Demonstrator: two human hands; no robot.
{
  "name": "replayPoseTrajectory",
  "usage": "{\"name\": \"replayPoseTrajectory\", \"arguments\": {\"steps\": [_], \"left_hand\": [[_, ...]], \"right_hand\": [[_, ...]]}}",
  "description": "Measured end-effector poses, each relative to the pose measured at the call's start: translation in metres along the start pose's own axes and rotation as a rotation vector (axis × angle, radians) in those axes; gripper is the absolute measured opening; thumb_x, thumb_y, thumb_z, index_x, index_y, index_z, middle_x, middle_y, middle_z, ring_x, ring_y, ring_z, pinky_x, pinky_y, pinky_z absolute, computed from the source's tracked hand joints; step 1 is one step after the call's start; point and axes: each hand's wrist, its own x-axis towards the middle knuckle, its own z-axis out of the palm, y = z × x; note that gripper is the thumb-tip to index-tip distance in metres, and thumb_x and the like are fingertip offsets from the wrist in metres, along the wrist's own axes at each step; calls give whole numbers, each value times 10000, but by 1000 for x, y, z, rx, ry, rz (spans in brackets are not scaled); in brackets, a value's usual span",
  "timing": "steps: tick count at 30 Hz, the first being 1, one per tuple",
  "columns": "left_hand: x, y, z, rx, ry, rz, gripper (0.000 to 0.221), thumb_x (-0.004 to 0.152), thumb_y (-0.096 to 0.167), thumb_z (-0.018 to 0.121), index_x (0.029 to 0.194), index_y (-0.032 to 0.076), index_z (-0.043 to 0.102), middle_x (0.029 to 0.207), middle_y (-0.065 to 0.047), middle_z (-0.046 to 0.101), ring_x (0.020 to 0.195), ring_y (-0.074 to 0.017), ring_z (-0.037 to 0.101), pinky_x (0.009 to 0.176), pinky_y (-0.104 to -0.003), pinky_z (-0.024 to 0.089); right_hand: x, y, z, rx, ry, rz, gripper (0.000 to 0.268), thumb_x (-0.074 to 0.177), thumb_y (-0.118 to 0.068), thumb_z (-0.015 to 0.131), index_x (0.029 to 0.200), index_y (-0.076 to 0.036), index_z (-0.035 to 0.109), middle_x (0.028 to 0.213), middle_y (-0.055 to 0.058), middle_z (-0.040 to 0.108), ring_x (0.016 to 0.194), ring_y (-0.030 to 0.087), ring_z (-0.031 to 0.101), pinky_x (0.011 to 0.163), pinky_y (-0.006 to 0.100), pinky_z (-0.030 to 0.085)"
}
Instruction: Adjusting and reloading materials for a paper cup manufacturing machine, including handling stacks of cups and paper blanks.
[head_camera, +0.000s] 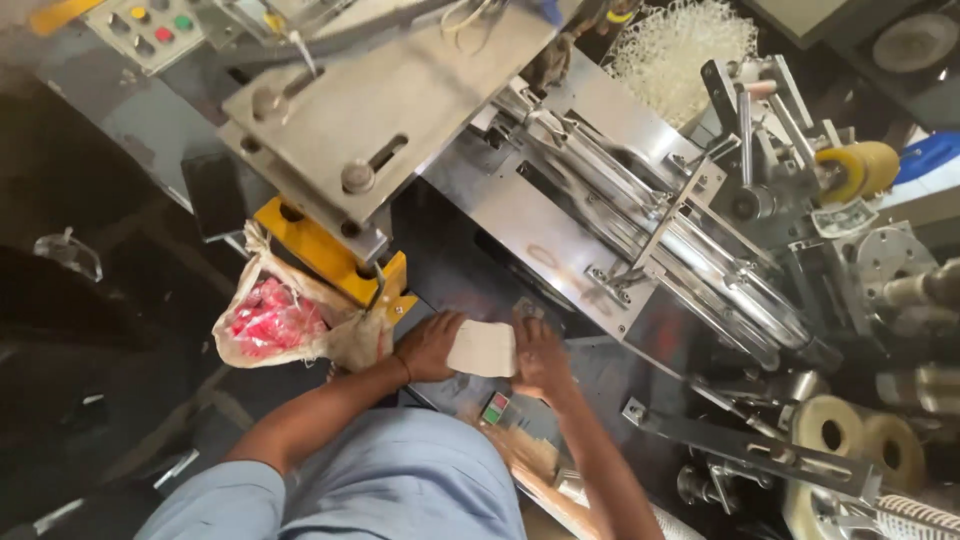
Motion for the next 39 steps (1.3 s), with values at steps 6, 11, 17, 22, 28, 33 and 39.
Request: {"name": "replayPoseTrajectory", "arguments": {"steps": [6,11,17,22,28,33,39], "left_hand": [[-35,37,-48,-110,-69,72,977,686,441,864,1399,-56,420,1351,-288,487,1272,-450,445,1083,-501,343],[-71,83,-47,-431,10,-79,660,905,592,567,1298,67,645,1286,-179,643,1252,-327,625,1136,-424,471],[-71,162,-37,-290,471,21,890,1015,642,451,1536,-74,364,1569,-309,420,1514,-454,357,1248,-512,259],[-64,165,-59,-317,485,45,878,1029,618,437,1543,-87,344,1601,-304,383,1531,-466,337,1257,-524,217],[-10,110,-90,-440,280,-93,799,1000,573,516,1545,-4,419,1589,-182,472,1499,-314,444,1238,-378,341],[40,68,-68,-1344,-450,-214,685,1017,434,526,1557,38,382,1591,-55,442,1454,-184,405,1201,-330,313],[101,-45,14,-1259,89,-338,743,1053,538,491,1520,-37,432,1597,-121,472,1497,-223,413,1242,-326,287]], "right_hand": [[-30,25,85,-28,159,-251,968,538,-347,923,1313,30,482,1264,262,518,1189,453,487,1045,547,414],[-65,-37,31,425,388,-252,896,528,-355,953,1233,-1,527,1152,220,537,1077,401,520,931,494,438],[-46,-48,113,1160,419,224,630,668,-231,825,1195,-21,550,1134,174,628,1057,300,623,927,426,513],[-79,-103,20,1134,456,355,539,741,-172,756,1208,-26,530,1102,132,608,1032,277,622,907,411,508],[-91,-99,18,654,384,47,614,654,-184,860,1163,-42,546,1064,193,548,1013,379,559,869,460,467],[-68,-87,-39,446,338,-301,765,502,-198,857,1142,57,524,1060,287,527,973,467,510,839,509,448],[-36,-23,-23,667,173,-291,347,765,-242,831,1054,-83,723,1049,172,744,1014,384,702,854,421,549]]}}
